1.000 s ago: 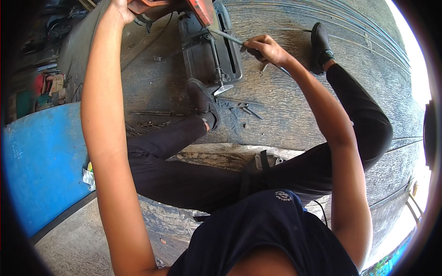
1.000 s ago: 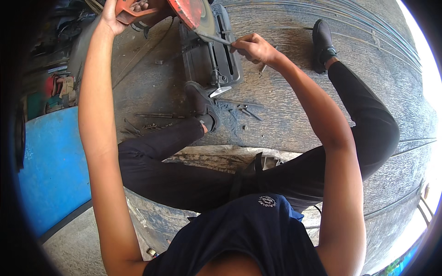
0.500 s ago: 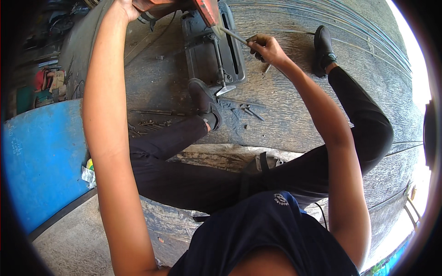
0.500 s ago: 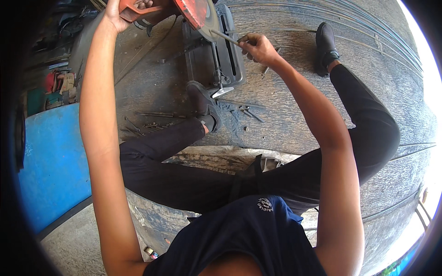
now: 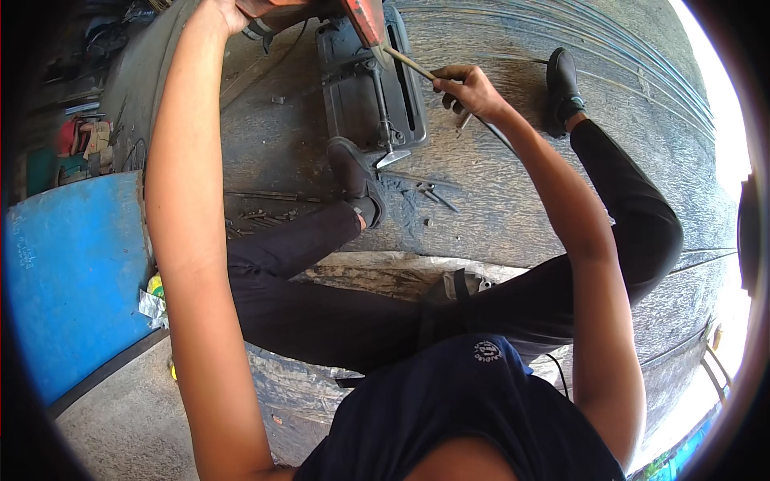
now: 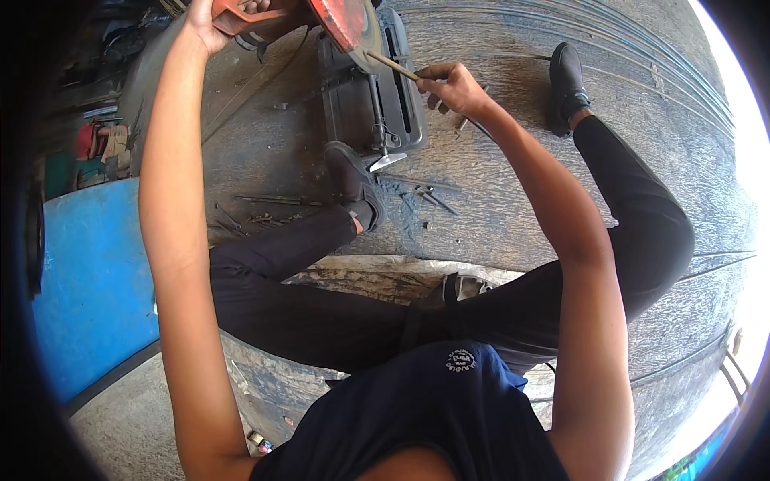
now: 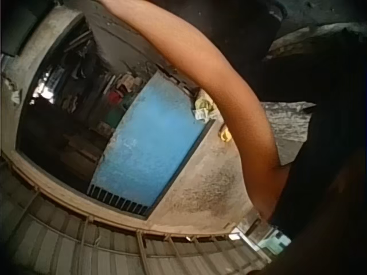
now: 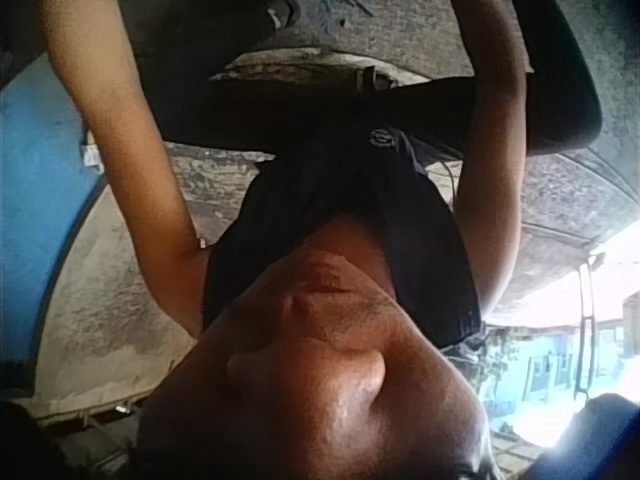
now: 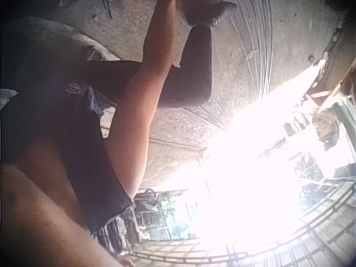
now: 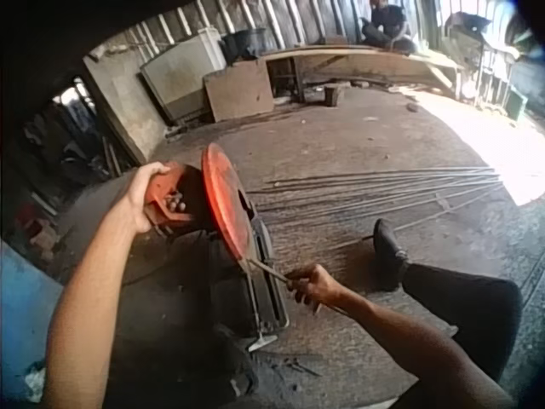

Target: Cutting metal rods using a chop saw.

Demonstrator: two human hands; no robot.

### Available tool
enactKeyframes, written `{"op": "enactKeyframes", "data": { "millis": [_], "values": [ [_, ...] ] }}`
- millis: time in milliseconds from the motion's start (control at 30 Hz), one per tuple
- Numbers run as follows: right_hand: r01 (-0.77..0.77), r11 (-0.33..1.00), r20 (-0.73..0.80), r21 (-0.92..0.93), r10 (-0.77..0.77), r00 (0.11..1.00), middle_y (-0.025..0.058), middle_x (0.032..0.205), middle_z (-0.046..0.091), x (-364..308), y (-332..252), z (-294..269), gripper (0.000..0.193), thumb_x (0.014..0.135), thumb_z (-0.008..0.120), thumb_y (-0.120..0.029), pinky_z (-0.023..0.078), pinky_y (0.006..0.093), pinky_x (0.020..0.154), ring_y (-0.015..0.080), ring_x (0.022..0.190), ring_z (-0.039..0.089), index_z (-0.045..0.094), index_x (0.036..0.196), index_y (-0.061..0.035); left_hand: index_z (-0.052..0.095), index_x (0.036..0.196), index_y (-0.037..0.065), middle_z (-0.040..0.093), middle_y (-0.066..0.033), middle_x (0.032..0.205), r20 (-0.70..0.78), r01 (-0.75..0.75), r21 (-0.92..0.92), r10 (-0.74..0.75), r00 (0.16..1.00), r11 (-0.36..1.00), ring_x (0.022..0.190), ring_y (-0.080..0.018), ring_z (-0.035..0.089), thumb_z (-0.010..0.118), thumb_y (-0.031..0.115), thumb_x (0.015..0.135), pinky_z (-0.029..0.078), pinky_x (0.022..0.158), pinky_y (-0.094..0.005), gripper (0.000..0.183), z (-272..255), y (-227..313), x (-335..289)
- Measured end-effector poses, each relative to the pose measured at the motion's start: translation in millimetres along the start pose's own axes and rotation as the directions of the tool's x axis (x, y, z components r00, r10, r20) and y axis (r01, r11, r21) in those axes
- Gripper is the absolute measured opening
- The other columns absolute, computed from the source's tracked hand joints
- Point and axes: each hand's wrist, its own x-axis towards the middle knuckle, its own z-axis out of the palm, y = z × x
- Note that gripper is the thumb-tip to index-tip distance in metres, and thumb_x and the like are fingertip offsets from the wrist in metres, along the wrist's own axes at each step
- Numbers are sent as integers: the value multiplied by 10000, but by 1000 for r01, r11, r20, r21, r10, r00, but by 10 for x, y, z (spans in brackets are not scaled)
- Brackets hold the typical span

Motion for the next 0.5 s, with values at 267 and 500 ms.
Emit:
{"op": "enactKeyframes", "data": {
  "millis": [267,500],
  "values": [
    [-5,1000,15,25,4,1000,33,822,709,109,35,52,253,986,661,-187,429,245,464,73,522,548,706,1198,-56,651,1255,54,707,-155,1132,31,-8,-18,9,999,1000,970,-325,693,491,473,877,577,886,-498,587,29,23,0],
    [-27,961,136,276,-11,991,3,808,694,42,31,-24,226,953,707,-166,374,244,453,58,499,487,722,1145,-47,649,1265,64,707,-158,1143,-16,-42,32,42,999,999,984,-338,693,500,483,870,575,906,-513,595,36,-2,-35]
  ]
}}
